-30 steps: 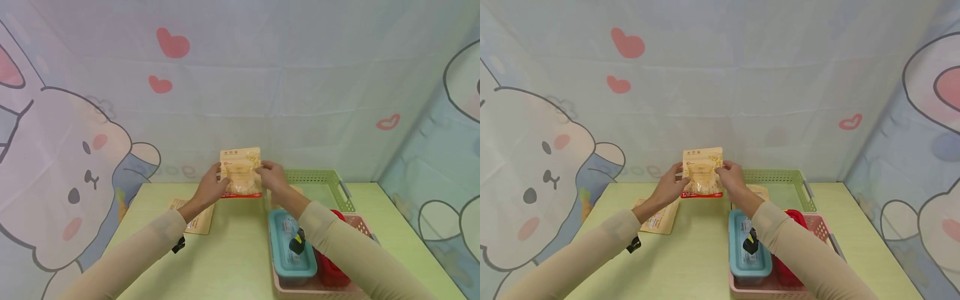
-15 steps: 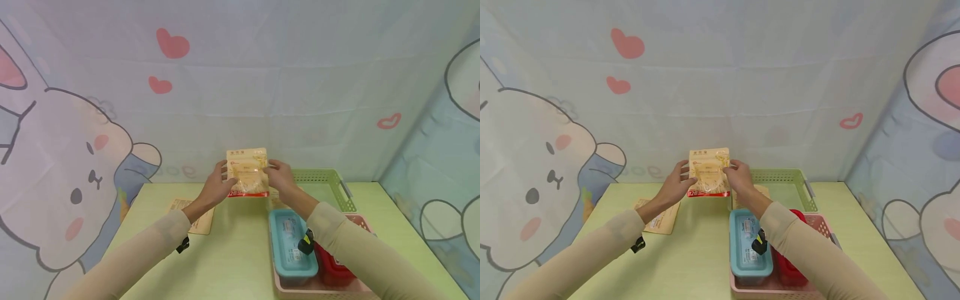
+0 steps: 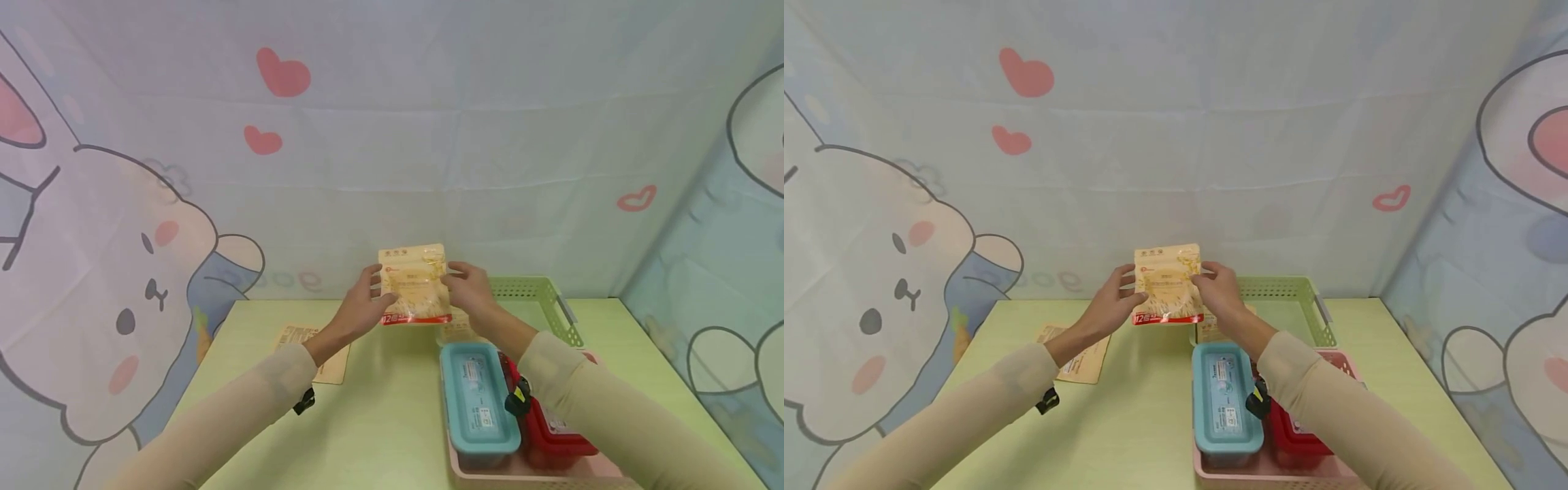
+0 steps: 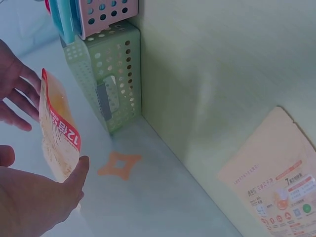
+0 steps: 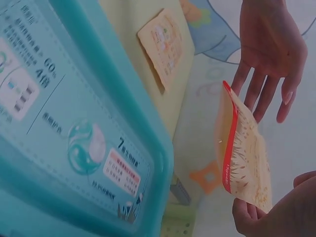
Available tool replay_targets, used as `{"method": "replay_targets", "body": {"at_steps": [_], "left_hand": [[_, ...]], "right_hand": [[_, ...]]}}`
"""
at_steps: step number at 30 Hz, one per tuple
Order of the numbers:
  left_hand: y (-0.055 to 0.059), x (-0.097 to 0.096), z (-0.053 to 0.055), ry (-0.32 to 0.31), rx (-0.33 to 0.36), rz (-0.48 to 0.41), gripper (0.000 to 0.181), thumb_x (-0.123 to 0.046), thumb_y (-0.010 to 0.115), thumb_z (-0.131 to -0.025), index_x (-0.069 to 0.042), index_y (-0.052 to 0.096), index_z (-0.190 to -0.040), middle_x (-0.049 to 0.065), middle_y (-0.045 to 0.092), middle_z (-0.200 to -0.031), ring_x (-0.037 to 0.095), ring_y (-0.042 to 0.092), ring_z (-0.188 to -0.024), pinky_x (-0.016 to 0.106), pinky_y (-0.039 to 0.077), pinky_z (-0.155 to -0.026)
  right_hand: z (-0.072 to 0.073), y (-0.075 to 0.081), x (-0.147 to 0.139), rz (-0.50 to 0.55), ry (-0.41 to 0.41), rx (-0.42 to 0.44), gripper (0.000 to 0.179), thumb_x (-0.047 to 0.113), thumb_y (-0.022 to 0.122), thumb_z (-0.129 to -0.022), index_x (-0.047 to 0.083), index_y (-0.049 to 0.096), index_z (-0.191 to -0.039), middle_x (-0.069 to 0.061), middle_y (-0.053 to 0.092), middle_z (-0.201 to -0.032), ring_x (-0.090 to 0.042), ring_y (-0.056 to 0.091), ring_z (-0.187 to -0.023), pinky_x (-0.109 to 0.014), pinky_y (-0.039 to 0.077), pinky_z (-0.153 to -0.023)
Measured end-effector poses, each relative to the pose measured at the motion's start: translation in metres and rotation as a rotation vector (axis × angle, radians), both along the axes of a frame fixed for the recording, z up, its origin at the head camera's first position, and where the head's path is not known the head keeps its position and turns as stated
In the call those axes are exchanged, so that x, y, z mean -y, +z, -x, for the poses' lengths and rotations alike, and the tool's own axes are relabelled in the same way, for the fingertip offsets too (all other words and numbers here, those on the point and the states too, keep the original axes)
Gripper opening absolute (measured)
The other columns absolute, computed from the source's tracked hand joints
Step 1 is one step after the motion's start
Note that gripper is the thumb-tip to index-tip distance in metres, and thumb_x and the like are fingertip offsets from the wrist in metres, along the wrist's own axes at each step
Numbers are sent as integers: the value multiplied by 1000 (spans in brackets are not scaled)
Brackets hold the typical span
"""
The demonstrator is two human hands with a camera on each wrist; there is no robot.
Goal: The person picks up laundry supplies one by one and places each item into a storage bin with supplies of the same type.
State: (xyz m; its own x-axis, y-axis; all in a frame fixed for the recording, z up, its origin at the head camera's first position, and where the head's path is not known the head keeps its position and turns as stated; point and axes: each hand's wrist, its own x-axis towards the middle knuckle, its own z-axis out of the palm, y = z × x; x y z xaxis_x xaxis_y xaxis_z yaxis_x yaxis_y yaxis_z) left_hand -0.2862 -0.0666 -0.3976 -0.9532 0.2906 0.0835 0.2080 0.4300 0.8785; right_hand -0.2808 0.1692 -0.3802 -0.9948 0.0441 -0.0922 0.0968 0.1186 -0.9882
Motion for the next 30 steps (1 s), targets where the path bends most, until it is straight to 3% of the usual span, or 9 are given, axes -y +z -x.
{"method": "replay_targets", "body": {"at_steps": [6, 9, 14, 17, 23, 30], "left_hand": [[1, -11, -2, -19, -3, -10, 76, -32, 63, -107, -12, 23, -168, 21, 36, -166, 40, 45, -148, 61, 44, -114], [-1, -17, -2, -27, -6, -12, 75, -33, 62, -107, -12, 23, -168, 21, 36, -166, 41, 45, -147, 60, 44, -114], [-3, -25, -2, -43, 4, -17, 74, -39, 59, -109, -12, 24, -168, 22, 35, -166, 42, 44, -148, 61, 44, -114], [-2, -27, -3, -55, 15, -29, 73, -47, 53, -110, -13, 24, -168, 21, 34, -167, 41, 44, -148, 62, 42, -115], [1, -29, 0, -67, 44, -80, 77, -63, 34, -111, -11, 25, -167, 19, 38, -165, 46, 58, -133, 62, 43, -113], [-2, -31, 5, -122, 67, -203, 77, -62, 27, -113, -5, 25, -164, 22, 39, -162, 42, 45, -146, 57, 46, -114]], "right_hand": [[0, -1, -12, -40, -5, -14, 54, 13, 55, -109, 0, 43, -159, -26, 52, -151, -32, 59, -113, -40, 54, -94], [-1, 0, -17, -63, -3, -12, 53, 14, 54, -109, 0, 43, -159, -26, 51, -153, -38, 55, -131, -52, 49, -109], [0, 3, -25, -110, 5, 1, 54, 15, 54, -109, -1, 42, -159, -27, 49, -154, -41, 51, -138, -55, 46, -114], [1, 4, -29, -131, 14, 5, 54, 16, 54, -109, -2, 41, -159, -28, 48, -154, -43, 49, -140, -56, 46, -114], [1, 7, -33, -123, 37, 27, 56, 17, 54, -110, -3, 38, -160, -28, 45, -156, -44, 46, -144, -58, 43, -116], [1, 10, -38, -149, 50, 38, 57, 19, 54, -111, -3, 36, -160, -28, 43, -158, -45, 46, -144, -57, 44, -115]]}}
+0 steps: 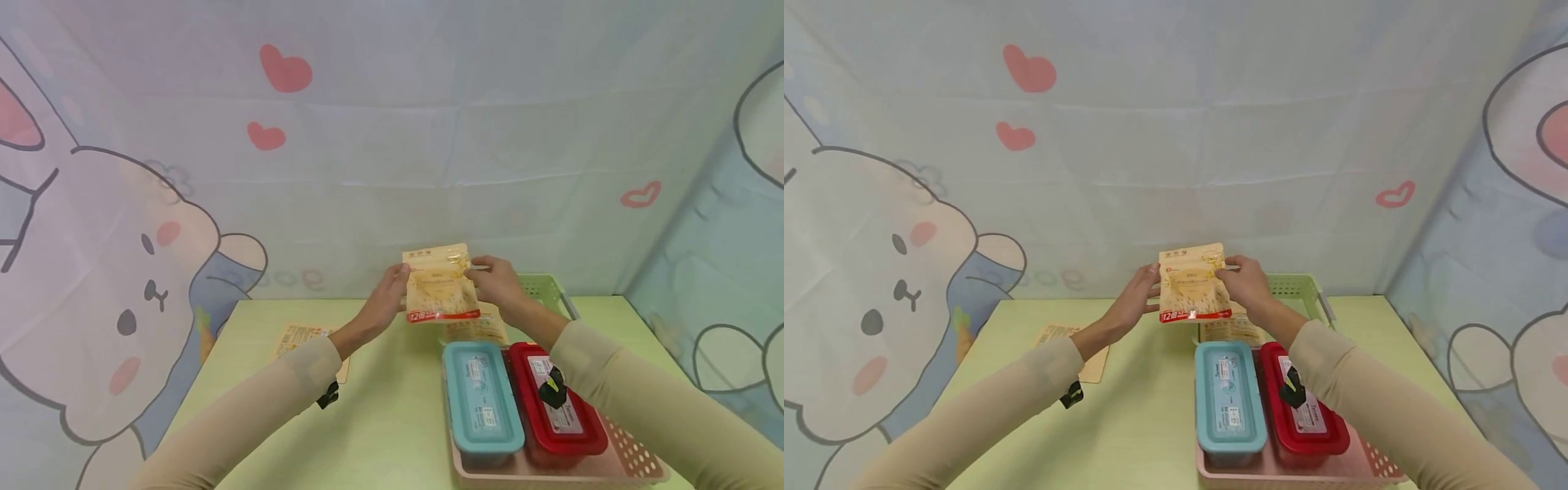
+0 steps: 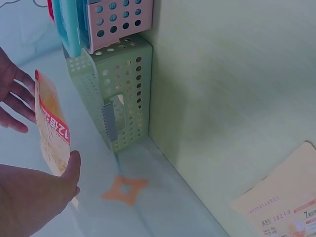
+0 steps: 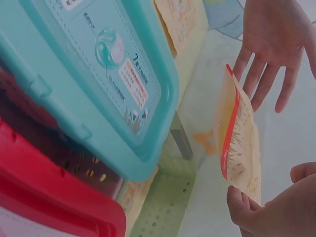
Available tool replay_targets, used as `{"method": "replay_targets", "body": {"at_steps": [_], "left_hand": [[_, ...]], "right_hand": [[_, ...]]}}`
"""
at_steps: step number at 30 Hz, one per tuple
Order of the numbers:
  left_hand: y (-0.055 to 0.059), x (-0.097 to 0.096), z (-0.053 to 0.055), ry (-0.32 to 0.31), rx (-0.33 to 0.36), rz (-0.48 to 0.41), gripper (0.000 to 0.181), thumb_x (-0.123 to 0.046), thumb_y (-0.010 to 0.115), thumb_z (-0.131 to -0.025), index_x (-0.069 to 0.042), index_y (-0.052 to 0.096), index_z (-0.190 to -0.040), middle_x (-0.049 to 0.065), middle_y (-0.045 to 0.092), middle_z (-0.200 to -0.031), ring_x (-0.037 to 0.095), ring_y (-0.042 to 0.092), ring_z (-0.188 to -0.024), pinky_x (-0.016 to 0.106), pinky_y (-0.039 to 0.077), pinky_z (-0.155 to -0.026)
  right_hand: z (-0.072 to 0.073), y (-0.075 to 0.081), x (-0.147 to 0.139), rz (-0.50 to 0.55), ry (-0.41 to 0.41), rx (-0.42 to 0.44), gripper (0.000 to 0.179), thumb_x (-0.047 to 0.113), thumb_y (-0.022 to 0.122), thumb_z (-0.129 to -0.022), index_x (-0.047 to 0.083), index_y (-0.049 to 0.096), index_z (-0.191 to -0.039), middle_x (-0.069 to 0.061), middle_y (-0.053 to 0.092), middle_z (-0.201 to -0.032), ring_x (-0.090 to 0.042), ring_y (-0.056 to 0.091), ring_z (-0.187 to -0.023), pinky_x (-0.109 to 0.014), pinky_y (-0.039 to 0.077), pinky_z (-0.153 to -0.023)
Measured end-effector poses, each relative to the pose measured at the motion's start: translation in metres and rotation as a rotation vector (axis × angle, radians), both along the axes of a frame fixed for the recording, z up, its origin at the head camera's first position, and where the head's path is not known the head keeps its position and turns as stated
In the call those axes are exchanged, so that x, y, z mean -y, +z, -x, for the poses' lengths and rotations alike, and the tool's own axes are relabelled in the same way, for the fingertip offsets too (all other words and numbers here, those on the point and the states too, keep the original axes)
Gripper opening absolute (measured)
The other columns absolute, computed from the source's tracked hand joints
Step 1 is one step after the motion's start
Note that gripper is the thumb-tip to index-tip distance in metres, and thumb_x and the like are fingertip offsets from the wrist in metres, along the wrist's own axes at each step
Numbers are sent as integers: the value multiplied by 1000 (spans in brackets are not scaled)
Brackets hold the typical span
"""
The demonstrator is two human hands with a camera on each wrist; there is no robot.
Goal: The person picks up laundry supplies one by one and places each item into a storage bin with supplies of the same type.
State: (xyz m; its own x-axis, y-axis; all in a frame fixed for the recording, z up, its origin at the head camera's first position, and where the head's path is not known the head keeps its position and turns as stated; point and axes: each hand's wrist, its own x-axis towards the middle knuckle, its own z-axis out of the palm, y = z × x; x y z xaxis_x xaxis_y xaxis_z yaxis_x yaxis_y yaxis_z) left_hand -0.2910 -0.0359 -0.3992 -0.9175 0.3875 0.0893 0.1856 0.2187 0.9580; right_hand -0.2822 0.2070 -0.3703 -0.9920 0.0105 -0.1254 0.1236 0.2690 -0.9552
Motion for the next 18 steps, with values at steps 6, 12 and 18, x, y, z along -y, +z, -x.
{"method": "replay_targets", "body": {"at_steps": [6, 12, 18], "left_hand": [[-1, -6, 3, -41, 14, -57, 74, -57, 26, -114, -1, 22, -164, 25, 36, -162, 44, 42, -147, 61, 43, -115], [-1, -16, 4, -62, 17, -76, 76, -56, 23, -115, 0, 19, -165, 26, 30, -165, 48, 41, -147, 62, 41, -116], [-3, -26, 4, -62, 9, -75, 77, -56, 21, -115, 0, 13, -167, 26, 27, -167, 48, 42, -146, 60, 45, -113]], "right_hand": [[0, 3, -9, -39, 15, -15, 58, 20, 53, -111, -2, 35, -161, -28, 43, -158, -45, 48, -143, -58, 45, -115], [-1, 6, -17, -66, 34, -10, 60, 23, 52, -112, -4, 33, -161, -29, 43, -158, -45, 49, -141, -56, 46, -114], [-1, 6, -22, -100, 35, -12, 60, 25, 53, -111, -4, 34, -161, -29, 44, -156, -44, 52, -139, -54, 48, -112]]}}
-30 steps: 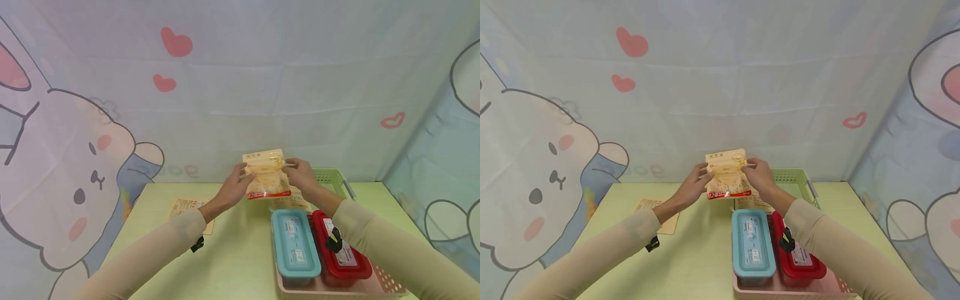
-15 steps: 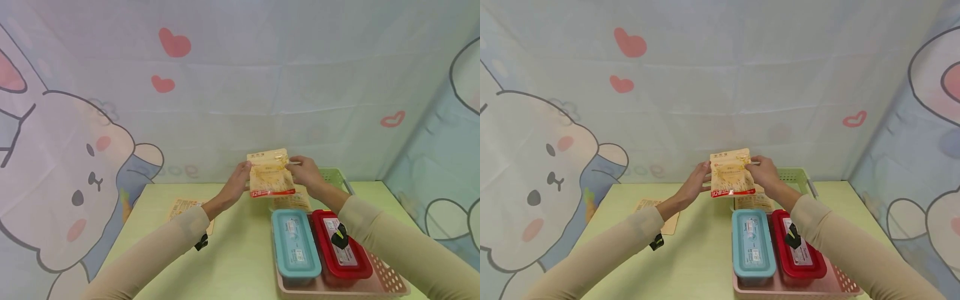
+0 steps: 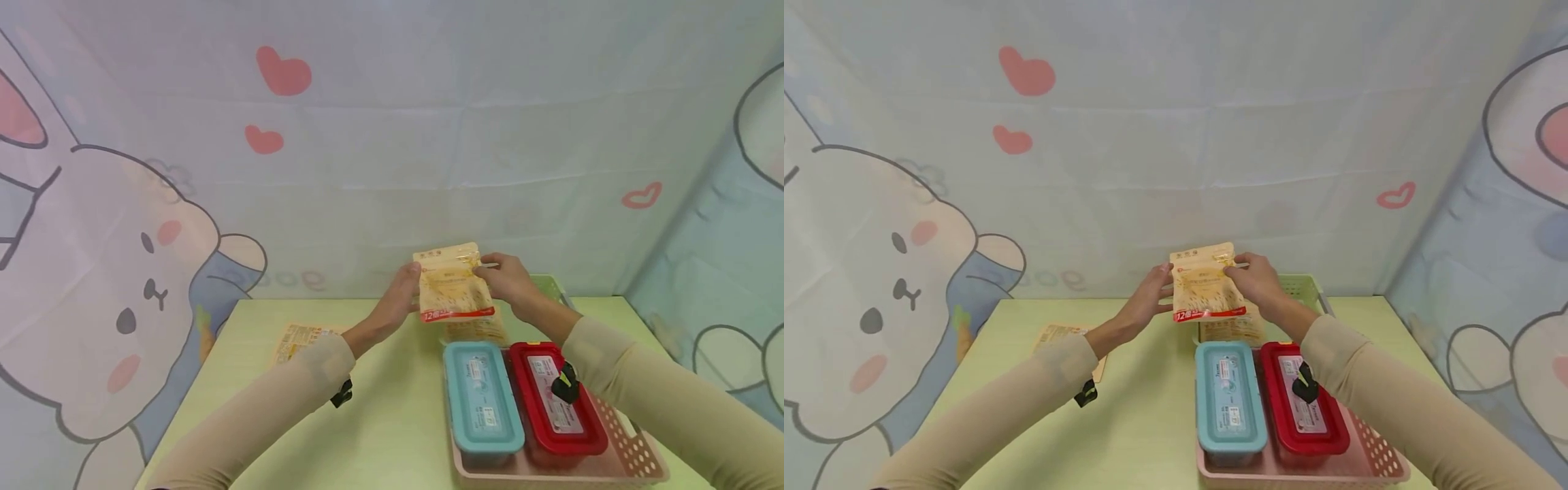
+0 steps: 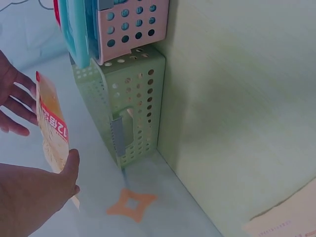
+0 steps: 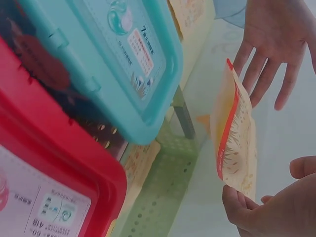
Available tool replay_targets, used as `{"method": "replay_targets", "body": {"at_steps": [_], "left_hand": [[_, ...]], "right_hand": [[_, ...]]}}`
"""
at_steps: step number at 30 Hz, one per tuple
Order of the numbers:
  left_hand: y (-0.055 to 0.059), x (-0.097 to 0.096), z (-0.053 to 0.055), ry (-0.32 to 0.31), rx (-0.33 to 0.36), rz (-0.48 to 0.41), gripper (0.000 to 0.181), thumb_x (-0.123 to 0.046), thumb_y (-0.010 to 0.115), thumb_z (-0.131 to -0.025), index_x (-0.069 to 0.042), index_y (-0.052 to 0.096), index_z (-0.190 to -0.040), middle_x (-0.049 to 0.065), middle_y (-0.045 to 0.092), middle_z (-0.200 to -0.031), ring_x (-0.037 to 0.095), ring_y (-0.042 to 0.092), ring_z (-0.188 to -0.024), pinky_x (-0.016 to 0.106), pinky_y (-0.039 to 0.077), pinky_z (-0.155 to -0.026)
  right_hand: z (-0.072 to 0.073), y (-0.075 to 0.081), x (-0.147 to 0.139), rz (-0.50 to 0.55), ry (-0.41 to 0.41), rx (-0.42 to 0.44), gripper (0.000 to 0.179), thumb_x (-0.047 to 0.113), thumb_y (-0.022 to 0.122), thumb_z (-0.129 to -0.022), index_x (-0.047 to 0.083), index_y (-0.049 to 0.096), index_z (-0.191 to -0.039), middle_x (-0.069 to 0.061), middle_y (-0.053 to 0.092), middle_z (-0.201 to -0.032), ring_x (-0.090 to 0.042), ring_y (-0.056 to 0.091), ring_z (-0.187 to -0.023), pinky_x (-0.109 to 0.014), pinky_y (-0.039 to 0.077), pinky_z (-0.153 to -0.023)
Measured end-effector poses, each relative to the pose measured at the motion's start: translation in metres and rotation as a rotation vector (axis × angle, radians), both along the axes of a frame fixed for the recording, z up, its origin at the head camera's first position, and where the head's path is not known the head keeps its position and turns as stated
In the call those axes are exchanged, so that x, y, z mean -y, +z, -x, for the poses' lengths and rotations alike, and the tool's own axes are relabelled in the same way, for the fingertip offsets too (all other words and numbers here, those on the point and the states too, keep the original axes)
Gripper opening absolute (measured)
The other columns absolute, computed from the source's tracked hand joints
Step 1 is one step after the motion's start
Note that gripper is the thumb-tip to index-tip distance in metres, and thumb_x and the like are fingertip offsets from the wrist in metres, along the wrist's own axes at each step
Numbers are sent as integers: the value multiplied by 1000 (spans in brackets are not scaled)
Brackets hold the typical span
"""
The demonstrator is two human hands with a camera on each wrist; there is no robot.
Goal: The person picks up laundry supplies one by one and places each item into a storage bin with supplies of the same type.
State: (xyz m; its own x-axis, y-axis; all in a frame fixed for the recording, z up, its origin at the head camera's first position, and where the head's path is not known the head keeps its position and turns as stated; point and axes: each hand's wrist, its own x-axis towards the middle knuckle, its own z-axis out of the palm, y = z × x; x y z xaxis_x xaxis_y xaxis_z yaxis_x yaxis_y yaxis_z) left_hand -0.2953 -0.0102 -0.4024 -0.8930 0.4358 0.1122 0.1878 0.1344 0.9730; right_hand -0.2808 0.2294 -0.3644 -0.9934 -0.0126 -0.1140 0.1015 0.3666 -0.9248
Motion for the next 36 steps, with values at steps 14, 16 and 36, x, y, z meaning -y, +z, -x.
{"method": "replay_targets", "body": {"at_steps": [14, 16, 36], "left_hand": [[-1, -19, 3, -10, 59, -21, 75, -56, 31, -114, -2, 22, -166, 22, 27, -169, 48, 39, -149, 61, 43, -115], [-1, -21, 5, -17, 81, -31, 77, -57, 31, -113, -2, 20, -166, 22, 27, -169, 48, 39, -149, 60, 42, -115], [-6, -36, 16, -48, 236, -94, 82, -61, 32, -111, -5, 16, -168, 31, 27, -167, 52, 34, -150, 65, 35, -119]], "right_hand": [[-1, -4, -17, -77, -3, 8, 63, 33, 51, -113, -6, 35, -159, -29, 42, -157, -46, 48, -140, -57, 46, -114], [-2, -6, -19, -73, -13, 16, 65, 39, 49, -113, -6, 35, -159, -29, 44, -155, -44, 51, -137, -55, 48, -113], [0, -40, -34, -114, -38, -40, 85, 63, 41, -109, -5, 35, -160, -28, 46, -155, -46, 51, -137, -58, 48, -111]]}}
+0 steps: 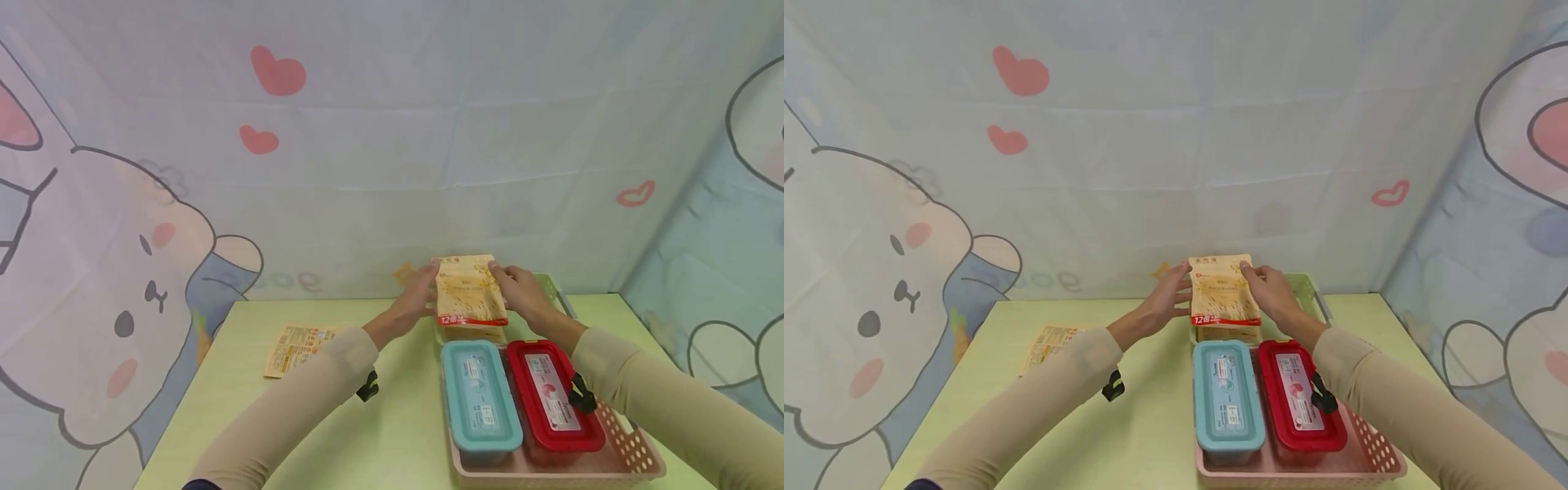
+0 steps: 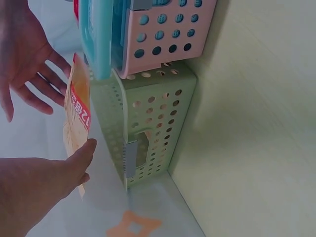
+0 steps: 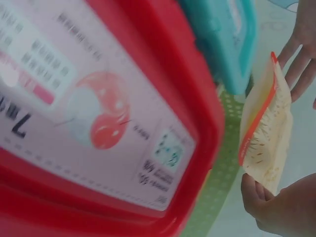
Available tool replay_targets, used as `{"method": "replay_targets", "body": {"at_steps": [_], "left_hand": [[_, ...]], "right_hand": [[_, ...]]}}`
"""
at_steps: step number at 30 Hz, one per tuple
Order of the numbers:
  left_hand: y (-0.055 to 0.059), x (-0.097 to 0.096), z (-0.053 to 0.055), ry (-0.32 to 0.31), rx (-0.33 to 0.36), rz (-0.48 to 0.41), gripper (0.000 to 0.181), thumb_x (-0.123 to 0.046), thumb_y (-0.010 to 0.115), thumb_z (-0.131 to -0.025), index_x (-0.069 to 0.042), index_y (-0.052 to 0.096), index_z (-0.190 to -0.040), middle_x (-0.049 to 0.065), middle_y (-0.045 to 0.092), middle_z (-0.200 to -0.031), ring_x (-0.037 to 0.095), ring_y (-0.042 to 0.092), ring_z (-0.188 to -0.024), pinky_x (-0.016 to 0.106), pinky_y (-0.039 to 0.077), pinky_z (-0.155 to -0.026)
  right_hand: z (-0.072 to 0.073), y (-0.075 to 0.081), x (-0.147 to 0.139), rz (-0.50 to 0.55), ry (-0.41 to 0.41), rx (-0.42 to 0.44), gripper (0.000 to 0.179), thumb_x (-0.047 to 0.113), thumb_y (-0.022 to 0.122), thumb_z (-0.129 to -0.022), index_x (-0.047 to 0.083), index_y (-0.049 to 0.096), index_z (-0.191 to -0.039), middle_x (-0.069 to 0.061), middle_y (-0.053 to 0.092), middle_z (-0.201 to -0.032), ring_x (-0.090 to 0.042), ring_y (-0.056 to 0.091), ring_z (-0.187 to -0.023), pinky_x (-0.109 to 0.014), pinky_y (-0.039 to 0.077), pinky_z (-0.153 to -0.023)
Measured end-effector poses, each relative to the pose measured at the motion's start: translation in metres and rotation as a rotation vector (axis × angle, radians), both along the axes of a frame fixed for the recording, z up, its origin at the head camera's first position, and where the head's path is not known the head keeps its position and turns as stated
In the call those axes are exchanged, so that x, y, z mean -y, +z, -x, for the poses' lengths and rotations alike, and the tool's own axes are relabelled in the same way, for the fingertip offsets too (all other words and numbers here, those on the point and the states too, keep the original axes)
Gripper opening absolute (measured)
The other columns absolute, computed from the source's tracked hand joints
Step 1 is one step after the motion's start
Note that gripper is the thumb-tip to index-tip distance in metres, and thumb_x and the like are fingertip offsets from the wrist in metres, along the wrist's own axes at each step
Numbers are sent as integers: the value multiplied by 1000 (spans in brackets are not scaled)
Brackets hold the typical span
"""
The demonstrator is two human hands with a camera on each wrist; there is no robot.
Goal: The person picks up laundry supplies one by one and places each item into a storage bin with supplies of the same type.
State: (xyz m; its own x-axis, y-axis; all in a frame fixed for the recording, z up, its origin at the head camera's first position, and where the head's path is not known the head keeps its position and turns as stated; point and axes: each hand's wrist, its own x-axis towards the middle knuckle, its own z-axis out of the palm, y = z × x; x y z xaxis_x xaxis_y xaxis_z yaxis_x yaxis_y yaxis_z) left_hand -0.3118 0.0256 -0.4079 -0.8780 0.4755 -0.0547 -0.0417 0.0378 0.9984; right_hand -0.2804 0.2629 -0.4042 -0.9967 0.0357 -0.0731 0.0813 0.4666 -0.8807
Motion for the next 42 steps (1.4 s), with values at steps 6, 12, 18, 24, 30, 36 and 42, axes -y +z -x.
{"method": "replay_targets", "body": {"at_steps": [6, 12, 18, 24, 30, 36, 42], "left_hand": [[-2, -6, 0, -7, -4, 15, 77, -58, 28, -113, -5, 15, -168, 29, 30, -166, 51, 35, -151, 65, 36, -118], [-4, -7, 2, 6, 12, 19, 81, -62, 29, -112, -6, 14, -169, 29, 30, -166, 51, 35, -151, 64, 37, -118], [-9, -7, 3, -19, 62, 4, 84, -66, 28, -110, -8, 12, -170, 33, 30, -164, 51, 38, -148, 65, 38, -117], [-14, -8, 2, -37, 103, 0, 86, -68, 29, -109, -11, 11, -170, 34, 34, -162, 50, 41, -146, 65, 37, -117], [-14, -9, -1, -32, 120, 11, 85, -68, 29, -109, -12, 13, -171, 34, 34, -163, 50, 41, -147, 64, 38, -117], [-13, -15, -5, -20, 142, -12, 77, -66, 28, -110, -9, 40, -161, 29, 44, -159, 48, 45, -144, 66, 39, -115], [-8, -21, -12, 9, 176, -46, 73, -64, 31, -111, -8, 57, -150, 26, 47, -157, 48, 47, -143, 66, 39, -115]], "right_hand": [[2, -7, -6, 34, 15, -25, 90, 67, 39, -108, -5, 32, -161, -29, 45, -156, -47, 48, -141, -59, 47, -112], [5, -7, -8, 56, 39, -6, 91, 67, 39, -108, -4, 29, -163, -30, 44, -157, -49, 47, -142, -61, 44, -114], [8, -11, -10, 31, 79, 69, 96, 73, 40, -104, -2, 26, -164, -30, 42, -157, -49, 44, -143, -63, 42, -115], [7, -18, -11, 31, 108, 88, 98, 73, 42, -103, -1, 24, -164, -30, 41, -157, -49, 43, -141, -64, 42, -114], [7, -22, -10, 32, 121, 84, 97, 73, 41, -104, -1, 25, -164, -31, 43, -155, -49, 46, -138, -63, 47, -111], [5, -24, -11, 24, 124, 117, 98, 72, 38, -105, -2, 18, -166, -34, 40, -157, -51, 44, -141, -64, 46, -111], [3, -24, -11, 0, 133, 123, 101, 74, 35, -105, -5, 16, -166, -36, 38, -158, -52, 44, -141, -63, 46, -111]]}}
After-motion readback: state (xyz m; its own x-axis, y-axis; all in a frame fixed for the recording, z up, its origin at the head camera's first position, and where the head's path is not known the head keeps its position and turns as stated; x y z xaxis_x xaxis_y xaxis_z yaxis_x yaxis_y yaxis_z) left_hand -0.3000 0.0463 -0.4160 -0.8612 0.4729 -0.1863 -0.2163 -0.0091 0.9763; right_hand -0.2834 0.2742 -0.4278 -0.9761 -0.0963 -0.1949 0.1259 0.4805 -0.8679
